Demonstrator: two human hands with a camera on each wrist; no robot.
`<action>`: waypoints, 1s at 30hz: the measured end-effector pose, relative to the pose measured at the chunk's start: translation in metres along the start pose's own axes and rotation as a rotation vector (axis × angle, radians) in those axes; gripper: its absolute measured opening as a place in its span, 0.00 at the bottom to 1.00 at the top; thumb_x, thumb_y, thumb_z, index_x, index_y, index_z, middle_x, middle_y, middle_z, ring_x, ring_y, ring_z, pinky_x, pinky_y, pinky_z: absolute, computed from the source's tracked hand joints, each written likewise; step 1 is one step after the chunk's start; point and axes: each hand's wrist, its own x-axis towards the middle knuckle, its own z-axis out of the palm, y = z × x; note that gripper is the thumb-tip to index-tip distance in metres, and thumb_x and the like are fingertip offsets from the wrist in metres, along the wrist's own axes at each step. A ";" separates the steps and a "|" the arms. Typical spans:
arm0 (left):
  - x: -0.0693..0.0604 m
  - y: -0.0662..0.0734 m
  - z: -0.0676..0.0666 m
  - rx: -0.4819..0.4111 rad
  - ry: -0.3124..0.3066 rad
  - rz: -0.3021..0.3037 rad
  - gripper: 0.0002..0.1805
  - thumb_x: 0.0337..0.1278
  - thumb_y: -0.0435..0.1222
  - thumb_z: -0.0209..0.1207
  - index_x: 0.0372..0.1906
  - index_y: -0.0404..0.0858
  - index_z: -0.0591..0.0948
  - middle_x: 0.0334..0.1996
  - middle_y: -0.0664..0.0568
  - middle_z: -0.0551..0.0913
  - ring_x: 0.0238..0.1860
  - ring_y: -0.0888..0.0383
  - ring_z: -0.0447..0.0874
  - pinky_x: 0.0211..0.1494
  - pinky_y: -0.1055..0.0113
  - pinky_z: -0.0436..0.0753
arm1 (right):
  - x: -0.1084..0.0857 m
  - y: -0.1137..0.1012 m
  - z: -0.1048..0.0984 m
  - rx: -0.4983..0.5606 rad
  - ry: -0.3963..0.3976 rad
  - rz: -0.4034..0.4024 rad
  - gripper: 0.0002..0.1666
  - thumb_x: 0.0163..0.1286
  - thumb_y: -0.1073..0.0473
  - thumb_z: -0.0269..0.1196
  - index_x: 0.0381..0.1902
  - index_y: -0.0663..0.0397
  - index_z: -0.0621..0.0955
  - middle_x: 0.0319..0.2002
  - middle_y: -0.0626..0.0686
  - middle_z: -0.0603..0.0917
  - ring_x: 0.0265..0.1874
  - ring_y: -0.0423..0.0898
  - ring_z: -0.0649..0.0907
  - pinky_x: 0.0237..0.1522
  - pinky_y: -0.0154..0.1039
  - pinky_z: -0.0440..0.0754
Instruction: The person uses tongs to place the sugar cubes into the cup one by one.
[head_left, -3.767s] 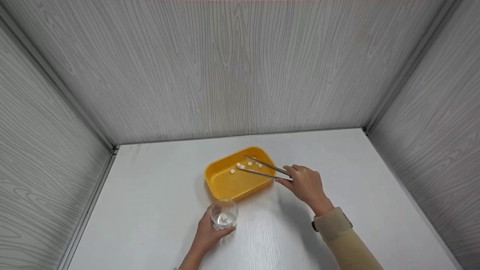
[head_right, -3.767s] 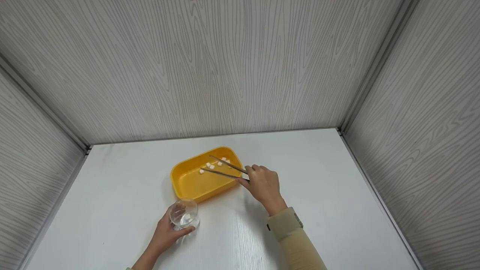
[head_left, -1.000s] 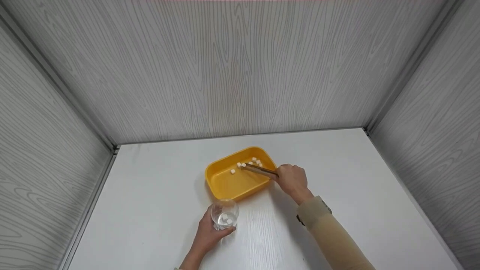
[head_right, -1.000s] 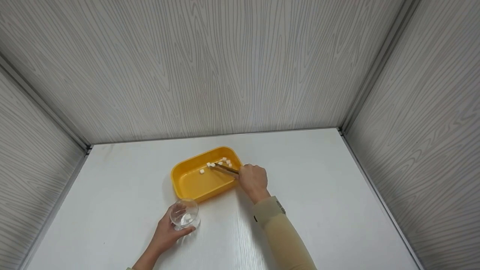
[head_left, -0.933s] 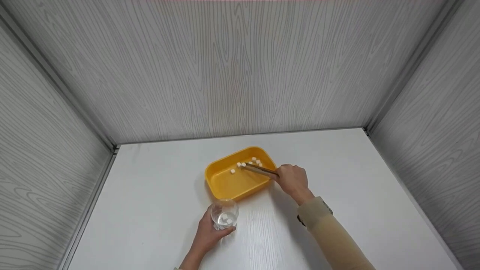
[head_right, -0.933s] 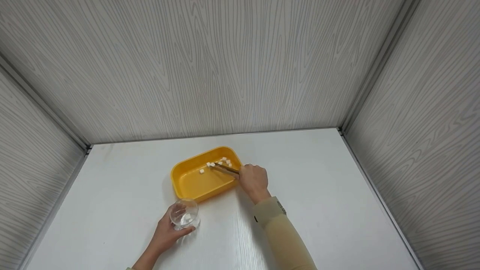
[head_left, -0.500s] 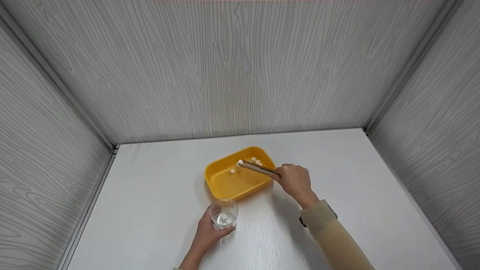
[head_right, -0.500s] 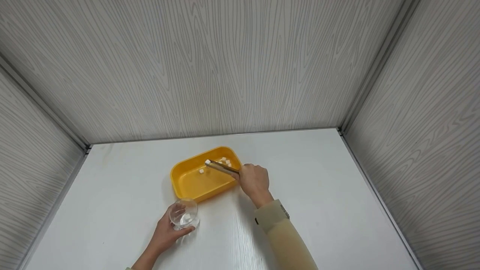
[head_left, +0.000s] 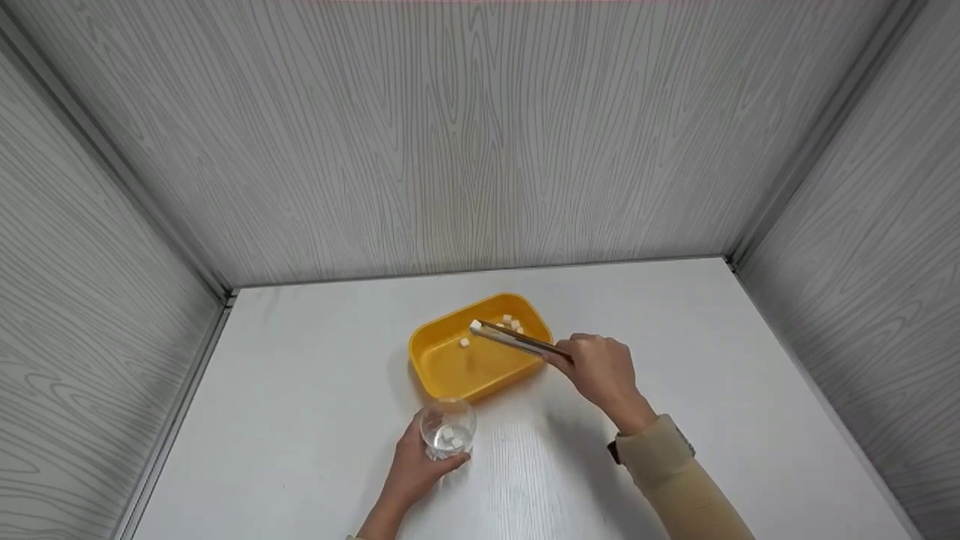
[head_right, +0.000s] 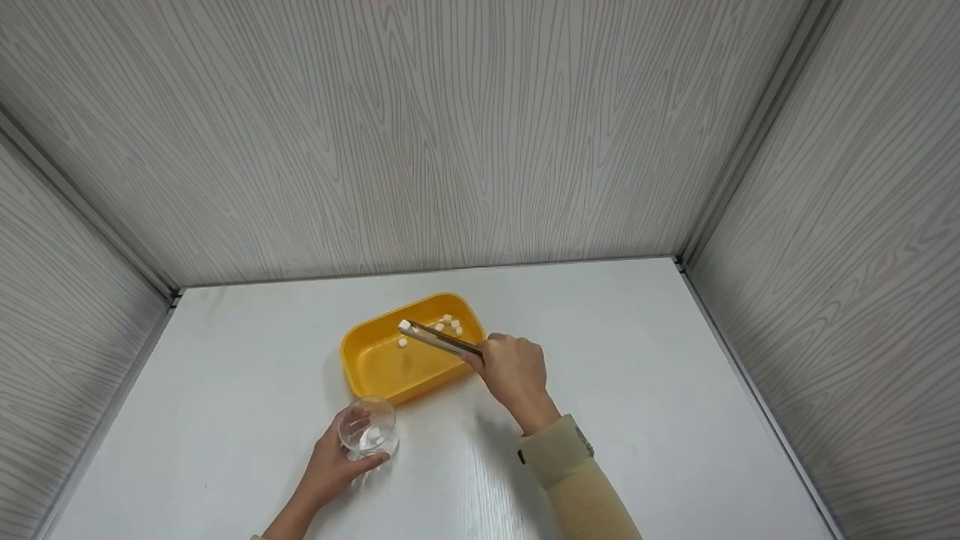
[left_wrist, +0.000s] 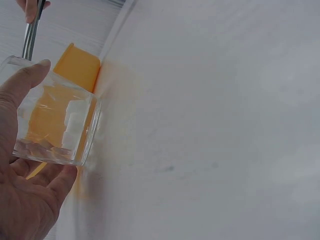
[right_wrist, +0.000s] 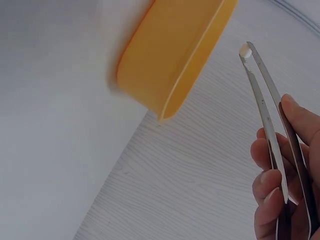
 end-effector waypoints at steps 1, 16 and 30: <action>0.000 0.000 0.000 0.004 0.000 0.000 0.55 0.33 0.46 0.79 0.70 0.33 0.64 0.64 0.42 0.73 0.66 0.44 0.69 0.71 0.48 0.66 | -0.001 -0.001 -0.002 0.005 0.008 -0.006 0.15 0.62 0.45 0.69 0.22 0.45 0.83 0.16 0.43 0.72 0.13 0.39 0.67 0.12 0.36 0.65; 0.002 -0.001 0.001 0.025 -0.016 -0.048 0.56 0.34 0.45 0.79 0.71 0.34 0.62 0.64 0.42 0.72 0.66 0.43 0.69 0.71 0.49 0.65 | -0.031 -0.013 -0.028 0.066 0.064 -0.102 0.11 0.60 0.46 0.71 0.23 0.41 0.83 0.18 0.39 0.72 0.13 0.35 0.67 0.13 0.29 0.63; 0.001 0.000 0.001 0.013 -0.002 -0.021 0.54 0.32 0.44 0.79 0.68 0.33 0.64 0.61 0.42 0.75 0.63 0.44 0.71 0.70 0.49 0.68 | -0.062 -0.026 -0.036 0.135 0.028 -0.152 0.08 0.59 0.45 0.71 0.26 0.38 0.85 0.21 0.34 0.76 0.15 0.29 0.67 0.15 0.27 0.66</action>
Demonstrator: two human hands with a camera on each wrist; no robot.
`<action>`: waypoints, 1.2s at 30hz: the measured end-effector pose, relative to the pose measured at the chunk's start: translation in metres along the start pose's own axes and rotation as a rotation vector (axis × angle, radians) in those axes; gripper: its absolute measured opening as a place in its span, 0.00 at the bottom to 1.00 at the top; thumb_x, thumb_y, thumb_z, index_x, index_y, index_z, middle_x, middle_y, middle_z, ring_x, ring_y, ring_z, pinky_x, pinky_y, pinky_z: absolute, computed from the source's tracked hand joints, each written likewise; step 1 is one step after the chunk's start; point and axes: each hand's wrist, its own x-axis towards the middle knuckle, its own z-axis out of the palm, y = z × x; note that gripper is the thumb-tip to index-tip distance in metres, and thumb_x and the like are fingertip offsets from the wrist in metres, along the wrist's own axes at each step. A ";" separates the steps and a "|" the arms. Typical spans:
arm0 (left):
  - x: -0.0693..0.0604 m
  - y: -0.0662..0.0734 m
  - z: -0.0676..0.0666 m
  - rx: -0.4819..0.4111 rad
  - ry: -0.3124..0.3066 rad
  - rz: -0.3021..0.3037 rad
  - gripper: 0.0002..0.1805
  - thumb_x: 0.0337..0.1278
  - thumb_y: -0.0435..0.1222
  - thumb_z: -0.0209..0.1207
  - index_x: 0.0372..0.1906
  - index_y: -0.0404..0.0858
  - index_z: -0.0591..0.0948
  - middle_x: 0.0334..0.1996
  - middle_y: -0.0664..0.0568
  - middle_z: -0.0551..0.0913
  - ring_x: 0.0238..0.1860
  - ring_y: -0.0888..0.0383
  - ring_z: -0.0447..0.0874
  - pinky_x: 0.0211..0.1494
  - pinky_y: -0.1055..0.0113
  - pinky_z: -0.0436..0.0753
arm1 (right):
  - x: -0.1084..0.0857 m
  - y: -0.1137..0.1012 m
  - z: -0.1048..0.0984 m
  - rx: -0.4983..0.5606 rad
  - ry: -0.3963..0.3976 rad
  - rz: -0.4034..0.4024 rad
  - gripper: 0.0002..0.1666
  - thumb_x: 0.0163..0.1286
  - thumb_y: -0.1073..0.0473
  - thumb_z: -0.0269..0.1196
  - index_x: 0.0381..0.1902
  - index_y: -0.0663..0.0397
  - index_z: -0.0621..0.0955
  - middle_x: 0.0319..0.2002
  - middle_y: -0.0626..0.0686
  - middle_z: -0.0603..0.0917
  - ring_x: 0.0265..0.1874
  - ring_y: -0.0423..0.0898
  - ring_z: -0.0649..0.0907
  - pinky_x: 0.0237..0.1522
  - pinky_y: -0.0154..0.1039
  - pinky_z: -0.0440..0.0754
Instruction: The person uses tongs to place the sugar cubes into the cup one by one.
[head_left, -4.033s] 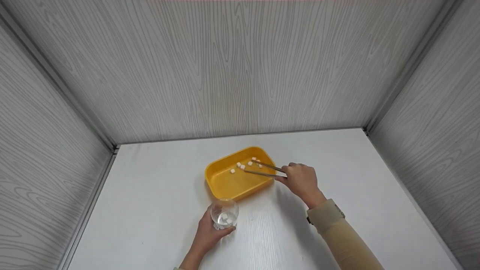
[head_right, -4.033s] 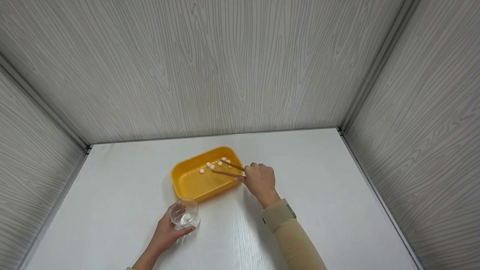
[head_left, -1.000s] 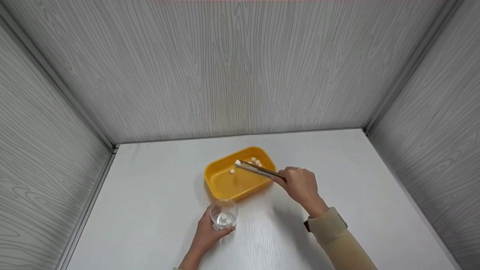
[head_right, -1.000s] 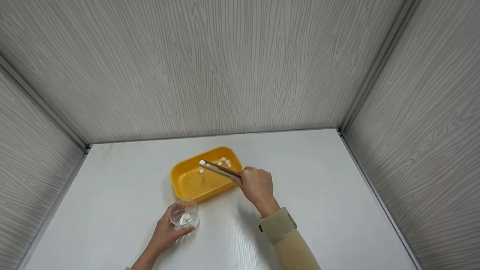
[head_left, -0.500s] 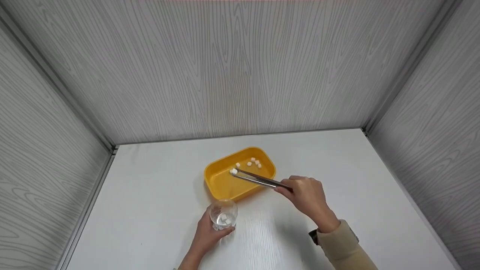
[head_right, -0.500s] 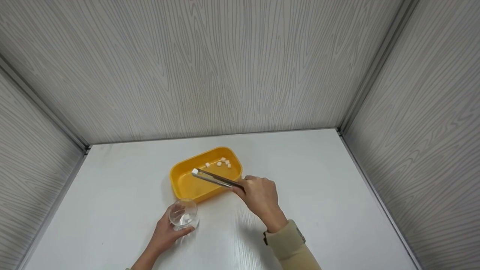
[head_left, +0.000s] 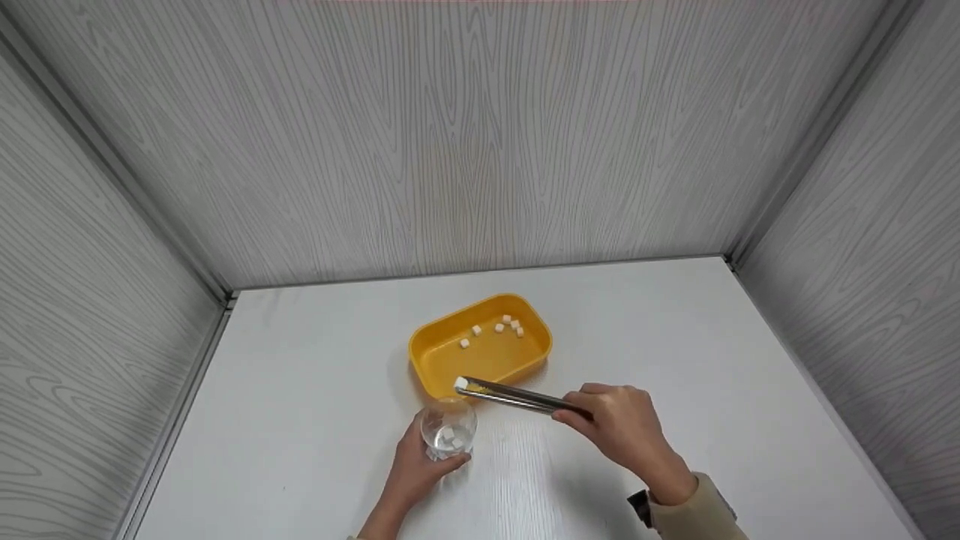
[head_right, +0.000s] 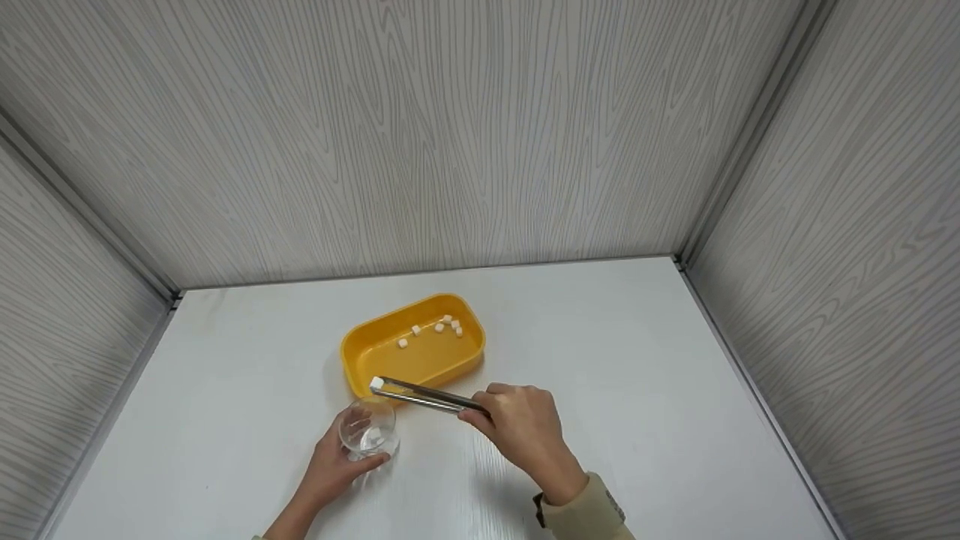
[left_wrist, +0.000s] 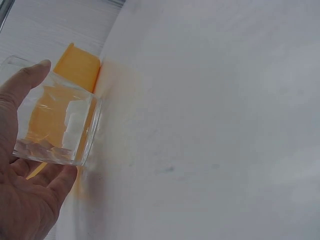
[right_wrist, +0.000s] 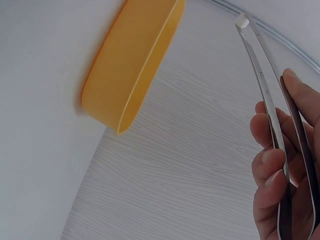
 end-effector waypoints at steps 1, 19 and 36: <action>0.000 0.000 0.000 0.001 0.000 0.001 0.54 0.33 0.44 0.79 0.69 0.33 0.64 0.61 0.42 0.75 0.63 0.44 0.71 0.70 0.49 0.68 | -0.002 -0.001 0.000 0.006 -0.001 0.000 0.08 0.59 0.45 0.71 0.26 0.38 0.85 0.21 0.34 0.76 0.15 0.29 0.67 0.16 0.27 0.66; 0.000 0.001 0.001 0.031 0.009 0.010 0.56 0.34 0.46 0.78 0.70 0.32 0.63 0.64 0.40 0.72 0.66 0.43 0.69 0.71 0.49 0.66 | -0.019 -0.007 0.009 0.005 -0.060 0.023 0.12 0.58 0.40 0.70 0.26 0.38 0.85 0.20 0.32 0.73 0.15 0.28 0.66 0.16 0.26 0.65; 0.001 0.001 0.000 0.016 0.010 0.010 0.55 0.33 0.45 0.79 0.69 0.31 0.63 0.63 0.40 0.73 0.65 0.42 0.70 0.70 0.47 0.67 | -0.008 0.003 0.007 -0.106 -0.021 0.162 0.15 0.55 0.39 0.72 0.23 0.38 0.82 0.16 0.33 0.65 0.13 0.31 0.66 0.12 0.29 0.63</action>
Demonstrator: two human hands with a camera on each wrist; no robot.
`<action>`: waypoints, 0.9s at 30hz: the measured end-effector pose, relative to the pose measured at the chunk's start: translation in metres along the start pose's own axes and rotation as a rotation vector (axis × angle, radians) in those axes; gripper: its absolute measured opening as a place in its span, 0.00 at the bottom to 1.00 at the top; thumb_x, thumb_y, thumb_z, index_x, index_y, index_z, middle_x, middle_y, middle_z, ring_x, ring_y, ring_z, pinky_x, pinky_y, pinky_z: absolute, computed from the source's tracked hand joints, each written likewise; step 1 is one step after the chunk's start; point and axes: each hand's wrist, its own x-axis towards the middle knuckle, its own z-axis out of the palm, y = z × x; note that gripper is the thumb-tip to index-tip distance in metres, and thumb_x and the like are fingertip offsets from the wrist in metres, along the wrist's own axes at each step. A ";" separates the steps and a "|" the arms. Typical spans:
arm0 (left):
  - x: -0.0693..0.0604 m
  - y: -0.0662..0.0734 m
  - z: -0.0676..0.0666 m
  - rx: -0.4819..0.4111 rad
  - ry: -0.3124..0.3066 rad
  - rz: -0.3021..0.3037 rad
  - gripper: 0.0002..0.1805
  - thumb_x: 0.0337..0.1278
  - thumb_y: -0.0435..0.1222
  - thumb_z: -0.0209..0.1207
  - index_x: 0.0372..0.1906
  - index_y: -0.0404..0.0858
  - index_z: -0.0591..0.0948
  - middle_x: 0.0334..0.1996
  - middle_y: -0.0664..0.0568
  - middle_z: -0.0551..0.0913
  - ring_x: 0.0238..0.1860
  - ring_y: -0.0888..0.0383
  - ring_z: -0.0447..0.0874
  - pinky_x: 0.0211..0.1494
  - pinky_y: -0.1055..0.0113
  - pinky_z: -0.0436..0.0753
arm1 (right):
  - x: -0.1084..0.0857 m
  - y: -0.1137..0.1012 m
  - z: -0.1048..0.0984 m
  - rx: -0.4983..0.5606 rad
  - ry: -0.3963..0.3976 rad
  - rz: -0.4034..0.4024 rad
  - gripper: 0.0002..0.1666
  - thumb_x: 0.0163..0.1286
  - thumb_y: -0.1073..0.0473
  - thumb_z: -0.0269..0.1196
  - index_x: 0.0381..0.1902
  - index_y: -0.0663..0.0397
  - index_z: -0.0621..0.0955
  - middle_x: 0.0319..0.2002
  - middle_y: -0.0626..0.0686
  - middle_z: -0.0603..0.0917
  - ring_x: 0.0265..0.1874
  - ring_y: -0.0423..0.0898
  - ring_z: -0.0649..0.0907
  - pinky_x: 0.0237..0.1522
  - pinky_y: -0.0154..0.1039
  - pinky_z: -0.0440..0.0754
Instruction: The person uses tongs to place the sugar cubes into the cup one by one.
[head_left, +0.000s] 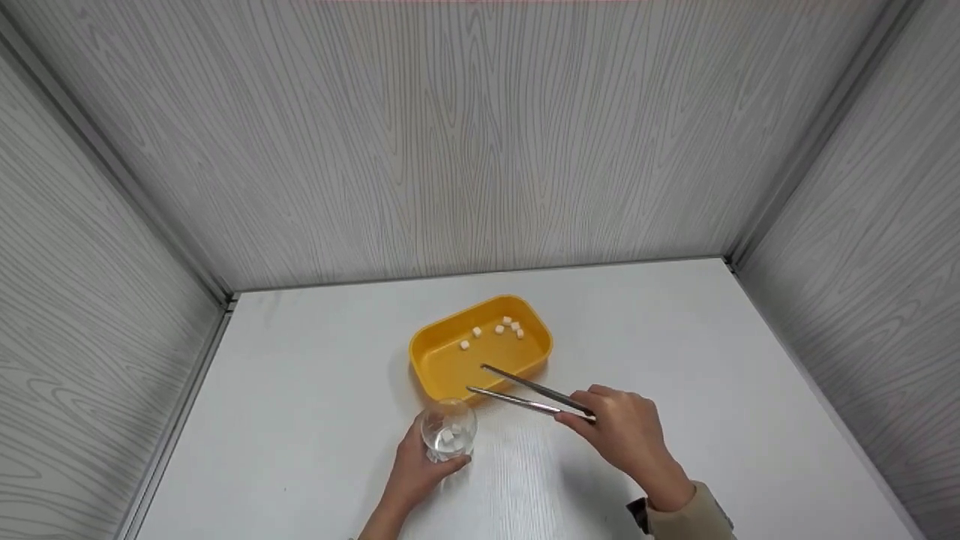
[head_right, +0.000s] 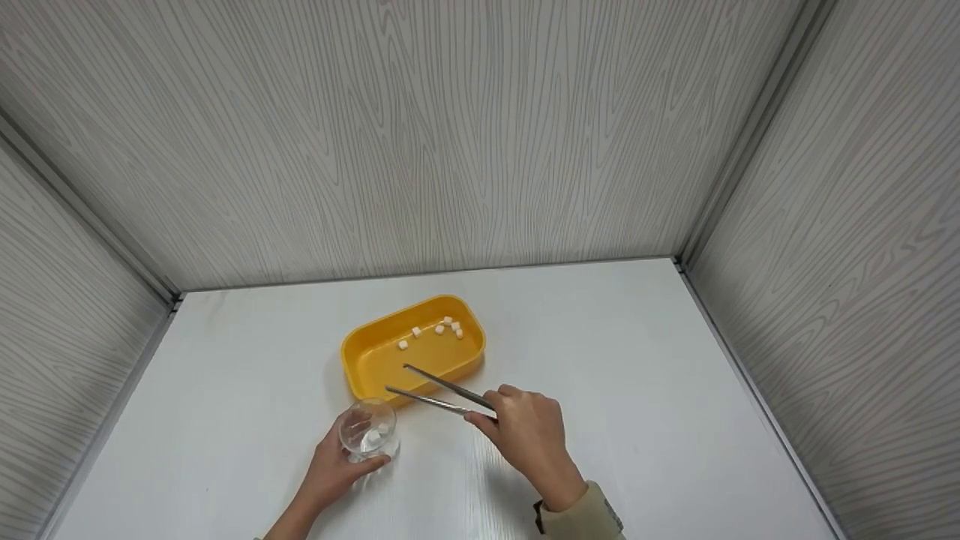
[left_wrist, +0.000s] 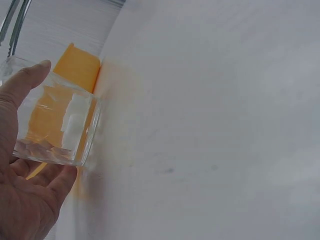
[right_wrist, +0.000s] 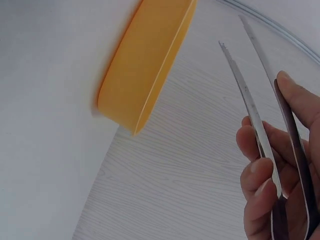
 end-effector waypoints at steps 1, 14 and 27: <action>0.000 0.000 0.000 -0.005 -0.003 -0.004 0.55 0.34 0.45 0.79 0.70 0.32 0.63 0.63 0.40 0.73 0.65 0.42 0.69 0.71 0.48 0.66 | 0.001 0.001 0.001 -0.022 -0.004 0.012 0.15 0.55 0.38 0.72 0.23 0.39 0.82 0.16 0.34 0.65 0.13 0.32 0.66 0.12 0.29 0.62; 0.000 0.001 0.000 -0.014 -0.015 -0.024 0.56 0.34 0.44 0.79 0.70 0.32 0.62 0.64 0.39 0.72 0.66 0.41 0.68 0.71 0.46 0.65 | 0.029 0.008 0.023 -0.082 -0.062 0.036 0.17 0.55 0.39 0.72 0.23 0.45 0.85 0.16 0.39 0.70 0.12 0.36 0.69 0.13 0.32 0.68; 0.000 0.000 0.000 -0.003 -0.008 -0.024 0.55 0.34 0.44 0.79 0.70 0.32 0.62 0.64 0.39 0.73 0.66 0.41 0.69 0.71 0.47 0.65 | 0.051 0.010 0.045 -0.090 -0.071 0.039 0.18 0.55 0.39 0.72 0.24 0.46 0.87 0.17 0.43 0.76 0.13 0.40 0.73 0.12 0.34 0.71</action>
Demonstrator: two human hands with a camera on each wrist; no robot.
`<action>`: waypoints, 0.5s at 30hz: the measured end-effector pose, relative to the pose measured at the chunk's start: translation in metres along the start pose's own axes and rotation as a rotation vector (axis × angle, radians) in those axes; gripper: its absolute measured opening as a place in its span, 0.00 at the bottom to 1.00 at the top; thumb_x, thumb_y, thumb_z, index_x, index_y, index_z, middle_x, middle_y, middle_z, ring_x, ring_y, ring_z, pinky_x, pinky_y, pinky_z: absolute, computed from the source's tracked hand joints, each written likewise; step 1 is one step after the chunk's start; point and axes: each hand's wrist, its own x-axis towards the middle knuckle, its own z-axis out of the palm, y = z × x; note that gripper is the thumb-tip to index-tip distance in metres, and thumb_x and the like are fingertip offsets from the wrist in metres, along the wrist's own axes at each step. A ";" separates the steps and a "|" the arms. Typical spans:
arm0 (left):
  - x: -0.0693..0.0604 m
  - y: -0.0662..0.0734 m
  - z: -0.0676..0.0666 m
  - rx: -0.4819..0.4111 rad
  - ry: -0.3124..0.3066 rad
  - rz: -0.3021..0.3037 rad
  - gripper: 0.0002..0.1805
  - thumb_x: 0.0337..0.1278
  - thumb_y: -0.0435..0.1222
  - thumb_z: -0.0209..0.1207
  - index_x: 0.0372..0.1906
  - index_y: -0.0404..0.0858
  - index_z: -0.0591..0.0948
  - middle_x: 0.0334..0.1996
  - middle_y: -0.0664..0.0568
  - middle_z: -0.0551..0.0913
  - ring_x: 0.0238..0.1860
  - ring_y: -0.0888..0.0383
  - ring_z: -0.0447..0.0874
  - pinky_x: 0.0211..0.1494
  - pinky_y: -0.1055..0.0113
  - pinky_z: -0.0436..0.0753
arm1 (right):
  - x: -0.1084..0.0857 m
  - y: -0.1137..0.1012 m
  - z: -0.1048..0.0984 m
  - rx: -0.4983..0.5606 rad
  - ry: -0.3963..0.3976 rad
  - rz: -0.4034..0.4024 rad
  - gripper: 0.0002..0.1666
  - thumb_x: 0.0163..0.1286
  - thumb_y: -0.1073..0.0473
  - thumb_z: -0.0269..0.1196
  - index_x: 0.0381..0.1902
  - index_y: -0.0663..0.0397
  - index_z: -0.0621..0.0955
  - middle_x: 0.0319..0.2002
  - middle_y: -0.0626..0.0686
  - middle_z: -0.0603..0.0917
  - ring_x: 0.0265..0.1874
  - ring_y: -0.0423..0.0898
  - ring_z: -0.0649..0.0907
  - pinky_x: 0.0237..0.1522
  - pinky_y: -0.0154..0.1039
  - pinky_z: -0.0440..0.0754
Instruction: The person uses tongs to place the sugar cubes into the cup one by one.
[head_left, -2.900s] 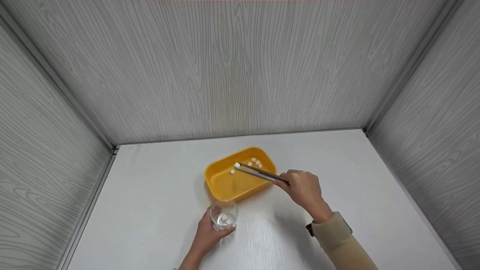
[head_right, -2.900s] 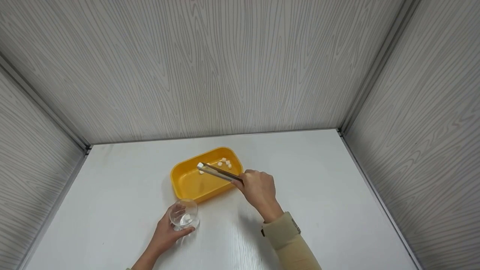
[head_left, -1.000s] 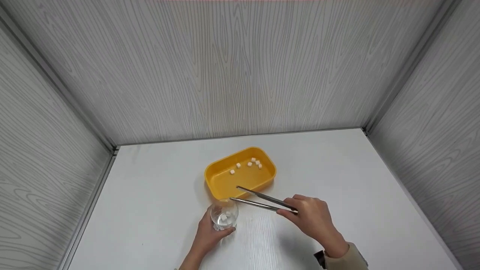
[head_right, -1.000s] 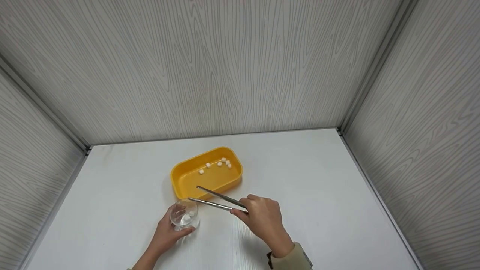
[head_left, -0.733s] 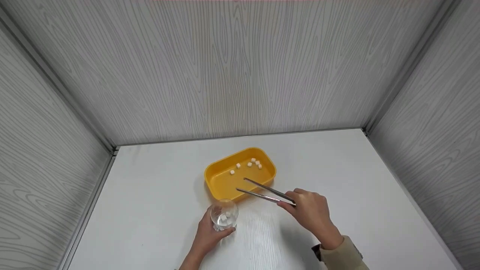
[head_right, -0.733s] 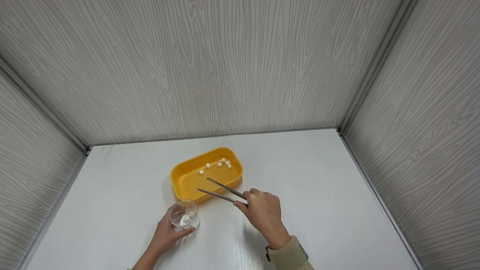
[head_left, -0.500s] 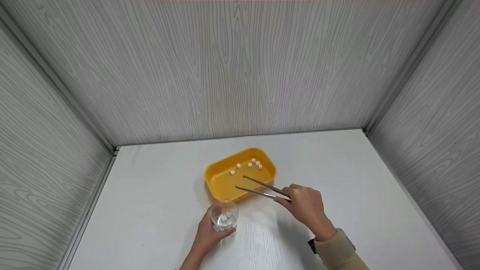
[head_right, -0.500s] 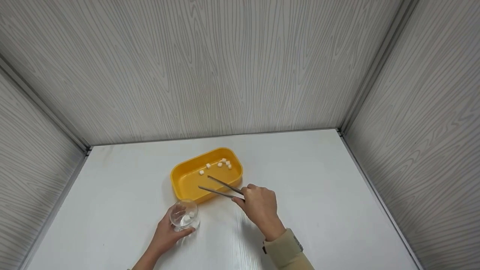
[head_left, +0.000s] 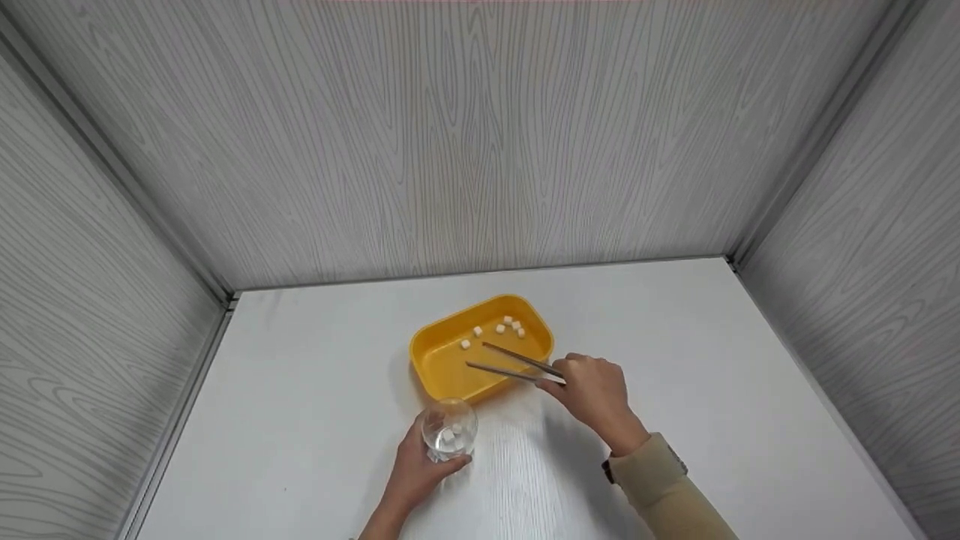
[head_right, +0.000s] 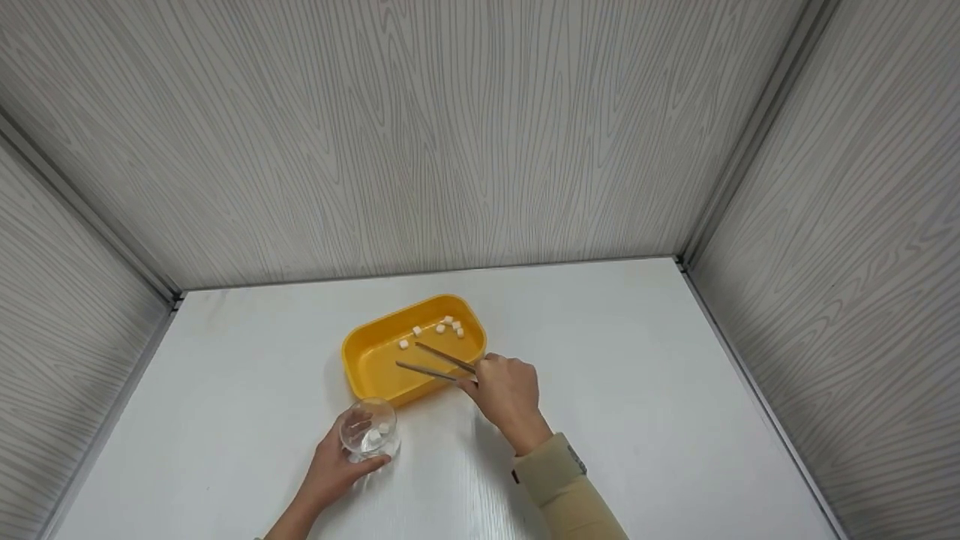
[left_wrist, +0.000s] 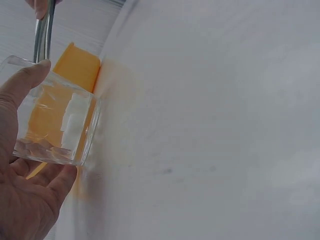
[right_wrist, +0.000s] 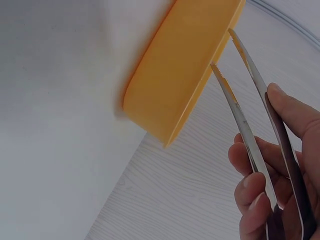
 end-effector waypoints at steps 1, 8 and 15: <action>0.000 0.000 0.000 0.003 -0.001 0.001 0.55 0.34 0.44 0.79 0.70 0.32 0.62 0.64 0.39 0.73 0.66 0.41 0.69 0.71 0.47 0.65 | 0.002 0.000 0.002 0.001 -0.002 0.004 0.18 0.56 0.39 0.72 0.24 0.46 0.87 0.17 0.43 0.76 0.12 0.40 0.73 0.12 0.34 0.71; 0.001 0.000 0.000 -0.028 -0.016 0.013 0.55 0.35 0.43 0.79 0.71 0.33 0.61 0.65 0.40 0.71 0.67 0.41 0.67 0.72 0.47 0.63 | 0.011 0.001 0.017 0.008 0.000 0.025 0.19 0.57 0.40 0.72 0.23 0.50 0.87 0.15 0.44 0.74 0.10 0.40 0.69 0.10 0.36 0.68; 0.000 0.000 0.000 -0.030 -0.014 0.008 0.56 0.35 0.42 0.79 0.70 0.32 0.61 0.66 0.38 0.70 0.68 0.40 0.65 0.72 0.46 0.62 | 0.018 -0.001 0.024 -0.007 -0.017 0.046 0.20 0.60 0.42 0.70 0.20 0.50 0.84 0.14 0.45 0.71 0.10 0.41 0.67 0.09 0.37 0.66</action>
